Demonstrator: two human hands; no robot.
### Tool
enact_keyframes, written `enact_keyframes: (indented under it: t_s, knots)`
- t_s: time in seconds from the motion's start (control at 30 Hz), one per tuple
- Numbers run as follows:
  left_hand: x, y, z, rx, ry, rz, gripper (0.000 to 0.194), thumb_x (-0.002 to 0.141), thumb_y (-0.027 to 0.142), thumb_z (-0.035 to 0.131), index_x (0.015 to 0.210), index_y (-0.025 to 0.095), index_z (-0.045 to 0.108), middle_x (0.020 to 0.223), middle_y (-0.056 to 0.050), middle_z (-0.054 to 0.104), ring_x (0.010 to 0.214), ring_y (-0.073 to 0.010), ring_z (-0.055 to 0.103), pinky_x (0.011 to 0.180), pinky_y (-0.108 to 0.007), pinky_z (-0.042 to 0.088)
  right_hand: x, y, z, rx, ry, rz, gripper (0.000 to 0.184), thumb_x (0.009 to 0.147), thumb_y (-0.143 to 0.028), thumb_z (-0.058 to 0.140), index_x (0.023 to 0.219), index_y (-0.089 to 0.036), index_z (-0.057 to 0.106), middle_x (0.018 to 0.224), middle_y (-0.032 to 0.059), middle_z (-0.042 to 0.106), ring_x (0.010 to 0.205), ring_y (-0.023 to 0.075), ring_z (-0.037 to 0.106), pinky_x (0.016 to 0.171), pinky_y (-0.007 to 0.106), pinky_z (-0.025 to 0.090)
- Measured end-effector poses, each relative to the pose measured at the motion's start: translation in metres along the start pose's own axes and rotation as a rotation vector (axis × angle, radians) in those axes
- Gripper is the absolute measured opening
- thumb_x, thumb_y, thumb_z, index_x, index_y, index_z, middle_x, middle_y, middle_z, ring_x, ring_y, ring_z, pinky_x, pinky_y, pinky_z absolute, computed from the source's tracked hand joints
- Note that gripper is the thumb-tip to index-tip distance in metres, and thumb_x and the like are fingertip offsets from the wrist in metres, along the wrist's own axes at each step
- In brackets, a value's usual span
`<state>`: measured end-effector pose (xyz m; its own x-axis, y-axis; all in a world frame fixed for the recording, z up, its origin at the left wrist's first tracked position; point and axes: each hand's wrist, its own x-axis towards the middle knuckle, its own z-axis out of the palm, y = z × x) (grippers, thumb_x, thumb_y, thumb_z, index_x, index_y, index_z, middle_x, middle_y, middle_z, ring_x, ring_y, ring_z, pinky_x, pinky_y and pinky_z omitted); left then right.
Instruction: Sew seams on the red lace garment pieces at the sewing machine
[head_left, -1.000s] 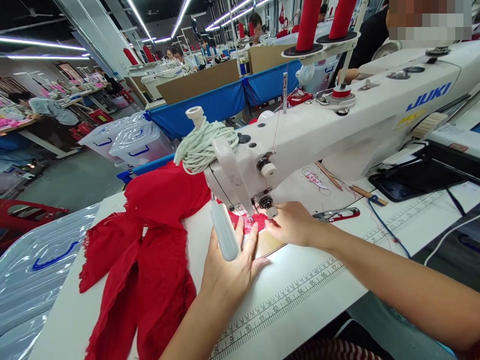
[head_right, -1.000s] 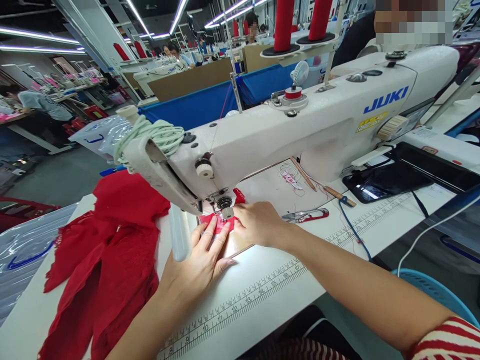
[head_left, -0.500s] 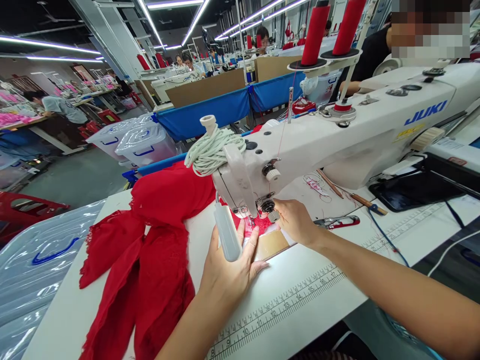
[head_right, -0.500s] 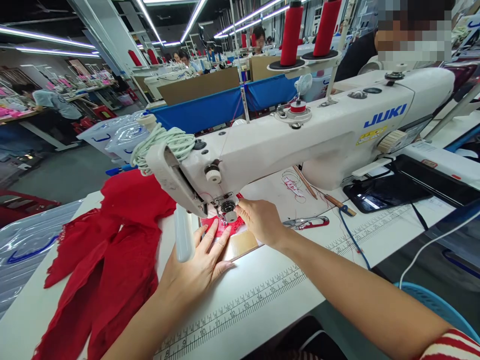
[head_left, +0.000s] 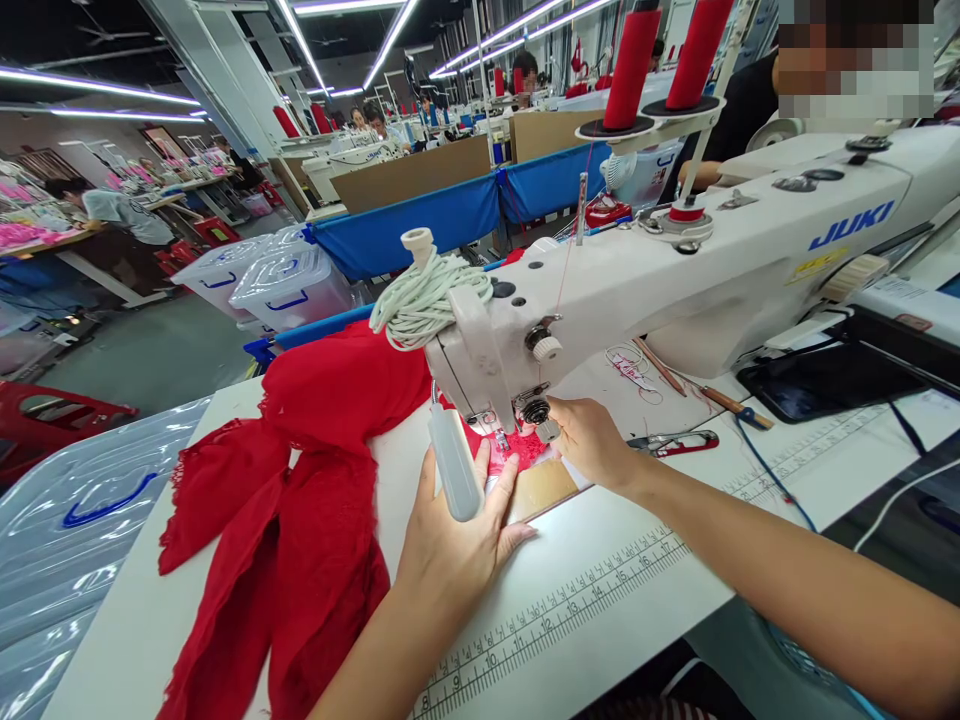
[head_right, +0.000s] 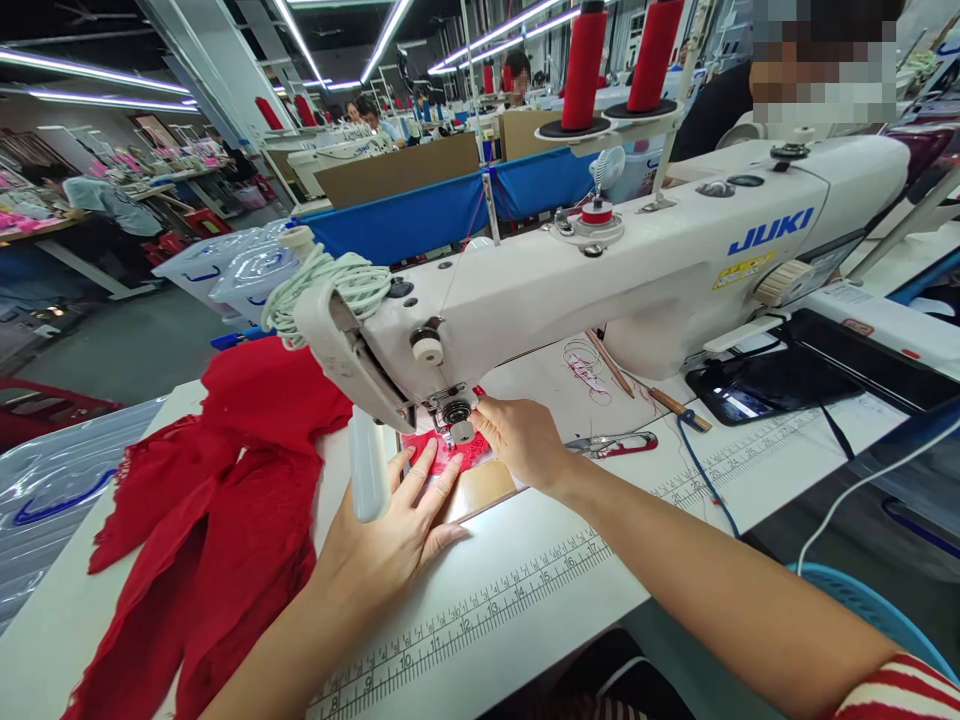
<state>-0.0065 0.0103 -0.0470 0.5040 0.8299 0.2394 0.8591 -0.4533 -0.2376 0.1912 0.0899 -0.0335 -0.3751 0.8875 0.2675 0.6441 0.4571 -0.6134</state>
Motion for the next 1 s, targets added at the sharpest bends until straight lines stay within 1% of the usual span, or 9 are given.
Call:
enact_keyframes:
  t_s: [0.1,0.2,0.3,0.43,0.53,0.6,0.7,0.87,1.0]
  knots:
    - [0.002,0.000,-0.001,-0.036,0.021,-0.001,0.060,0.086,0.060,0.042,0.132,0.024,0.052,0.137,-0.014,0.054,0.123,-0.0396,0.047,0.098,-0.057,0.035,0.000,0.000,-0.001,0.024,-0.025,-0.007,0.023,0.091,-0.021,0.043,0.081,-0.022,0.064,0.062,-0.0029,0.065,0.053,0.0114,0.054,0.055,0.022,0.032]
    - [0.009,-0.003,-0.006,-0.129,0.069,-0.045,0.043,0.092,0.042,0.043,0.126,0.021,0.057,0.126,-0.012,0.062,0.119,-0.0355,0.051,0.098,-0.052,0.039,-0.001,-0.001,-0.005,0.017,-0.058,-0.013,0.021,0.090,-0.024,0.045,0.078,-0.022,0.063,0.060,-0.0035,0.062,0.052,0.0109,0.051,0.054,0.023,0.031]
    - [0.017,-0.006,-0.011,-0.282,0.113,-0.124,0.030,0.093,0.029,0.040,0.106,0.024,0.067,0.102,-0.007,0.071,0.101,-0.0298,0.061,0.089,-0.045,0.046,-0.005,-0.002,-0.009,-0.036,-0.106,-0.066,0.014,0.083,-0.031,0.056,0.073,-0.021,0.061,0.070,-0.0024,0.063,0.054,0.0101,0.050,0.053,0.023,0.031]
    - [0.024,-0.008,-0.011,-0.538,0.103,-0.188,0.031,0.093,0.030,0.039,0.086,0.024,0.068,0.080,-0.007,0.068,0.081,-0.0259,0.062,0.072,-0.041,0.050,-0.009,0.002,-0.006,-0.213,-0.176,-0.233,0.008,0.072,-0.026,0.063,0.079,-0.022,0.064,0.086,0.0007,0.064,0.056,0.0102,0.049,0.049,0.025,0.028]
    - [0.027,-0.009,-0.008,-0.693,0.107,-0.230,0.028,0.093,0.030,0.039,0.087,0.023,0.066,0.085,-0.008,0.067,0.082,-0.0239,0.060,0.071,-0.039,0.051,-0.009,0.003,0.003,-0.326,-0.140,-0.264,0.019,0.073,-0.016,0.056,0.087,-0.023,0.067,0.092,0.0016,0.066,0.060,0.0121,0.052,0.050,0.026,0.026]
    - [0.029,-0.009,-0.005,-0.813,0.135,-0.243,0.025,0.093,0.029,0.040,0.091,0.023,0.064,0.093,-0.007,0.066,0.088,-0.0223,0.060,0.075,-0.037,0.051,-0.007,0.002,0.010,-0.337,-0.108,-0.245,0.019,0.077,-0.016,0.053,0.088,-0.022,0.068,0.090,0.0025,0.068,0.064,0.0137,0.054,0.051,0.027,0.028]
    - [0.031,-0.010,0.000,-0.967,0.156,-0.288,0.022,0.093,0.028,0.040,0.092,0.022,0.061,0.092,-0.006,0.064,0.087,-0.0195,0.060,0.076,-0.034,0.052,-0.004,-0.002,0.017,-0.299,-0.067,-0.203,0.020,0.085,-0.018,0.049,0.088,-0.019,0.069,0.084,0.0041,0.069,0.067,0.0146,0.057,0.055,0.026,0.033]
    - [0.033,-0.009,0.008,-0.927,0.152,-0.356,0.012,0.087,0.024,0.050,0.093,0.023,0.060,0.094,-0.005,0.064,0.091,-0.0205,0.061,0.081,-0.036,0.052,-0.003,-0.004,0.017,-0.231,-0.062,-0.220,0.020,0.090,-0.018,0.048,0.090,-0.019,0.068,0.084,0.0053,0.069,0.069,0.0143,0.059,0.061,0.025,0.038]
    - [0.033,-0.005,0.011,-0.859,0.174,-0.366,0.019,0.089,0.028,0.047,0.089,0.021,0.065,0.090,-0.007,0.063,0.087,-0.0212,0.060,0.079,-0.037,0.051,-0.004,-0.003,0.016,-0.214,-0.068,-0.266,0.021,0.091,-0.017,0.046,0.090,-0.019,0.067,0.083,0.0056,0.067,0.070,0.0141,0.058,0.061,0.025,0.038]
